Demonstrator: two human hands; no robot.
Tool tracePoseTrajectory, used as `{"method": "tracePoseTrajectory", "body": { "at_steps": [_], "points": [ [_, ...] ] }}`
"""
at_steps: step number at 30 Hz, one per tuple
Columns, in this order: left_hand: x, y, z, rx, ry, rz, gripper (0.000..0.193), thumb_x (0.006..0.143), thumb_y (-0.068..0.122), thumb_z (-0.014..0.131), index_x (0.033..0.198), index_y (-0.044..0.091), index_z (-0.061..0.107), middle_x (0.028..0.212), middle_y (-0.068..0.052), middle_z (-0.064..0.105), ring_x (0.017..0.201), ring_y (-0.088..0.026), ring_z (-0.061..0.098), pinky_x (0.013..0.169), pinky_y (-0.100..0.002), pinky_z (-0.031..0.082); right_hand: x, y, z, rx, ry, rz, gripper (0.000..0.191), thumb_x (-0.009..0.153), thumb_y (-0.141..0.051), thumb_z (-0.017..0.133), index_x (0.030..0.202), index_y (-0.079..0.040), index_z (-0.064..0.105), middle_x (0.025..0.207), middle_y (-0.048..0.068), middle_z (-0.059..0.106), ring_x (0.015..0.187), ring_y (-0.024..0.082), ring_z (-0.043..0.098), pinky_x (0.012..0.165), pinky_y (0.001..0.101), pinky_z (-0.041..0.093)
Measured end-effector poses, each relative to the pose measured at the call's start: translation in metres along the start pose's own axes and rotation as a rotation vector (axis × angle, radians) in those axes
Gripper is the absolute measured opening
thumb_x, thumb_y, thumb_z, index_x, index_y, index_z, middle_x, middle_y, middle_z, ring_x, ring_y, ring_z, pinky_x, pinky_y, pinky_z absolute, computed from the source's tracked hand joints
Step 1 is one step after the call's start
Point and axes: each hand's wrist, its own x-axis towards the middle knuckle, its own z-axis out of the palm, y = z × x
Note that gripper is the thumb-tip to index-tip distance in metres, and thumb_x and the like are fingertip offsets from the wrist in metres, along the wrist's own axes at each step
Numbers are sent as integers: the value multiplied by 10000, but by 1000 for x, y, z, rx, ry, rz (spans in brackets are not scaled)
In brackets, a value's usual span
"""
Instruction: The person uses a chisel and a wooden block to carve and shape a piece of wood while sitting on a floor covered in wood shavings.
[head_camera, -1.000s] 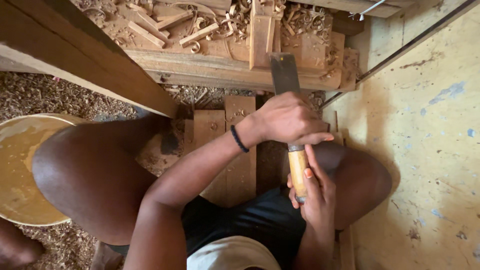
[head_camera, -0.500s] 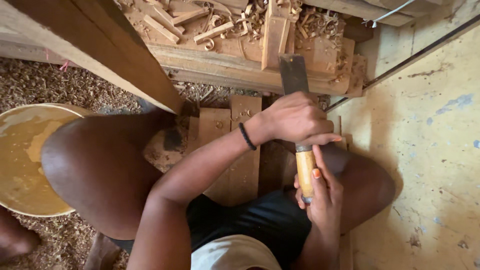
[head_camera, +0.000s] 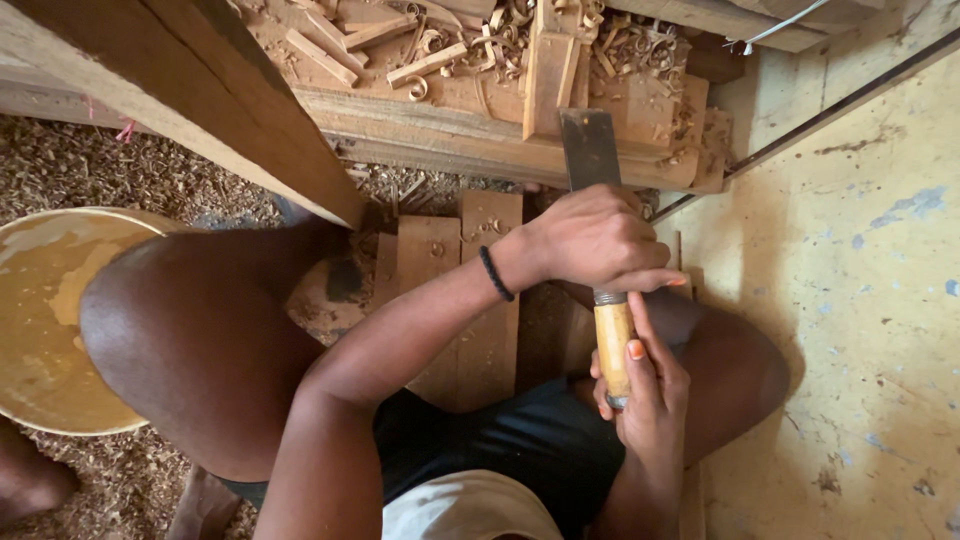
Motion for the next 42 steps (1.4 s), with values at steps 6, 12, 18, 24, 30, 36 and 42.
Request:
{"method": "tracePoseTrajectory", "body": {
  "at_steps": [6, 12, 18, 24, 30, 36, 42],
  "points": [
    [0, -1, 0, -1, 12, 8, 477, 1005, 408, 637, 622, 126, 614, 573, -61, 594, 529, -299, 600, 514, -433, 471, 2, 0, 2, -8, 8, 11, 621, 1046, -361, 490, 1583, -56, 427, 753, 137, 608, 441, 96, 472, 385, 226, 389],
    [2, -4, -2, -53, -115, -112, 493, 1020, 404, 611, 624, 113, 643, 588, -76, 648, 483, -295, 608, 469, -434, 464, 2, 1, 1, 4, -6, 42, 608, 1043, -341, 483, 1587, -80, 407, 755, 132, 609, 434, 109, 477, 374, 232, 396],
    [6, -7, -3, -65, -91, -224, 512, 1042, 431, 578, 661, 108, 693, 642, -117, 671, 549, -334, 636, 548, -453, 512, 1, -5, 6, -36, -41, 27, 579, 1052, -305, 468, 1591, -102, 414, 754, 128, 611, 469, 109, 498, 382, 240, 419],
    [6, -11, -7, 5, -103, -263, 519, 994, 492, 625, 653, 108, 695, 579, -134, 633, 551, -354, 637, 569, -459, 532, -8, -12, 26, -105, -9, 47, 570, 1041, -288, 475, 1592, -154, 419, 715, 120, 602, 444, 128, 500, 381, 259, 425],
    [2, -14, -12, -25, -127, -222, 491, 955, 514, 665, 655, 127, 694, 572, -116, 635, 550, -348, 645, 558, -457, 531, -9, -10, 44, -103, -26, 71, 577, 1041, -252, 467, 1607, -184, 376, 723, 103, 591, 463, 125, 498, 388, 270, 429],
    [0, -18, -8, -8, -148, -250, 510, 948, 512, 699, 627, 116, 671, 546, -123, 617, 534, -341, 645, 556, -445, 540, -8, -13, 47, -132, -18, 76, 574, 1048, -238, 472, 1610, -187, 368, 721, 91, 588, 479, 115, 492, 396, 268, 440],
    [-4, -19, -9, -2, -118, -229, 503, 952, 501, 704, 619, 125, 666, 561, -118, 625, 542, -343, 645, 549, -443, 537, -6, -8, 53, -118, -27, 55, 577, 1052, -216, 474, 1614, -184, 353, 722, 78, 577, 482, 109, 483, 412, 260, 443]
  ]
}}
